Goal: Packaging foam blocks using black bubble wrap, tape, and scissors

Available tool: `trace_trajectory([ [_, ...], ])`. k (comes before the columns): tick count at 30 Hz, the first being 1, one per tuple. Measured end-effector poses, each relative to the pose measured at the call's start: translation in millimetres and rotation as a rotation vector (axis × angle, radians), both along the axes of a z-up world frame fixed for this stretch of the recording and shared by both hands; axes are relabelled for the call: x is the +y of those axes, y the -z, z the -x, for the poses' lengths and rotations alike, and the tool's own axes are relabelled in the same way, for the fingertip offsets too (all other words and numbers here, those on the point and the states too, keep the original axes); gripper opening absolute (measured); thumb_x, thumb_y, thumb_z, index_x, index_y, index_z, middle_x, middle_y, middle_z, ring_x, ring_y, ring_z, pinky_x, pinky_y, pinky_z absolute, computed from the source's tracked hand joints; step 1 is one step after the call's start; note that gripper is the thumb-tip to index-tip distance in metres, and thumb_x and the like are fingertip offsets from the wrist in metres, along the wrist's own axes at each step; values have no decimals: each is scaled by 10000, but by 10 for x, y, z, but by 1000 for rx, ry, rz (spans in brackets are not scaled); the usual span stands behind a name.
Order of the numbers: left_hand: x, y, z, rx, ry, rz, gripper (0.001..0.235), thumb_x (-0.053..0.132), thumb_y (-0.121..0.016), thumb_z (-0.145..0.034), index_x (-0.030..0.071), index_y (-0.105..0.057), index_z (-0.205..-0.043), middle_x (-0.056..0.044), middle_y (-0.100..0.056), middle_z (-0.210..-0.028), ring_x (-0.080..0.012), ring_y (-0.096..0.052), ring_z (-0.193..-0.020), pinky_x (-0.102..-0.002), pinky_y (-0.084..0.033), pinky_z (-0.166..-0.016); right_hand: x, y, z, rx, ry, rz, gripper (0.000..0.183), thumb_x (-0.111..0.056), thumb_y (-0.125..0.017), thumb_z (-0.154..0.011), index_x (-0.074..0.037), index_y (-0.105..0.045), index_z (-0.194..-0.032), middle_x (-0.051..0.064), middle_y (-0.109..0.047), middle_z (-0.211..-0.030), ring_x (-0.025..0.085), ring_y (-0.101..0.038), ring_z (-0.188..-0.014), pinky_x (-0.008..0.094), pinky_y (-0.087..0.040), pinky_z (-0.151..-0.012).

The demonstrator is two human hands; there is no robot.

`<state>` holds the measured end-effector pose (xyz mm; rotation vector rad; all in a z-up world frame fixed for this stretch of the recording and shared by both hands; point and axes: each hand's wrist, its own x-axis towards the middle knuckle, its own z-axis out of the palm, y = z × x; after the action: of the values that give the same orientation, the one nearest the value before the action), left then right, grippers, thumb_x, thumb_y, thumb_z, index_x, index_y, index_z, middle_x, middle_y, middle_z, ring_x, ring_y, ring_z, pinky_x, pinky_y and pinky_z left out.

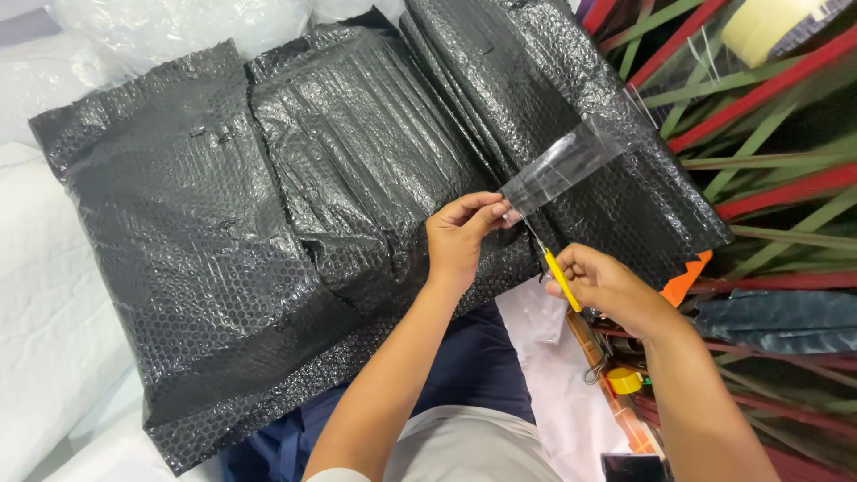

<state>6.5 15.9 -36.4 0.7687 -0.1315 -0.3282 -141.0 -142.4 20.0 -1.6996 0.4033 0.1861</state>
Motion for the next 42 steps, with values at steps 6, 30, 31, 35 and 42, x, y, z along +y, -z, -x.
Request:
trace_trajectory([
  [6,23,-25,13,-19,36,-24,175,-106,-775,-849,-96,-728,-1017,-254,-751,-918,-274,-766,-788,-375,-688,-737,-46,-82,-68,33,-27,62,289,-137,-758,-798,51,-665,-997,111,-591,-780,149,-556,-629,268,-448,-544],
  [30,-58,-4,35,17,37,-5,153,-99,-774,-856,-100,-698,-989,-220,-742,-898,-244,-759,-778,-344,-689,-726,-169,-100,-301,106,-64,241,215,-113,-677,-852,13,-674,-1026,164,-738,-817,179,-616,-624,291,-472,-585],
  [31,-60,-5,41,17,37,-5,153,-99,-774,-856,-100,-698,-989,-220,-742,-898,-244,-759,-778,-344,-689,-726,-165,-100,-304,106,-64,241,215,-113,-677,-852,13,-674,-1026,164,-738,-817,179,-616,-624,291,-472,-585],
  [35,-57,-37,61,13,46,-13,157,-95,-770,-862,-100,-695,-1000,-216,-742,-905,-240,-759,-780,-334,-688,-727,-162,-113,-306,83,-34,238,215,-126,-712,-847,18,-688,-1005,146,-709,-782,174,-609,-634,293,-477,-605],
  [42,-35,-67,44,11,58,-28,160,-88,-773,-862,-94,-695,-1001,-215,-743,-908,-244,-762,-781,-326,-689,-726,-135,-175,-317,19,9,248,99,-76,-741,-864,4,-726,-921,69,-650,-667,126,-542,-594,239,-429,-596],
])
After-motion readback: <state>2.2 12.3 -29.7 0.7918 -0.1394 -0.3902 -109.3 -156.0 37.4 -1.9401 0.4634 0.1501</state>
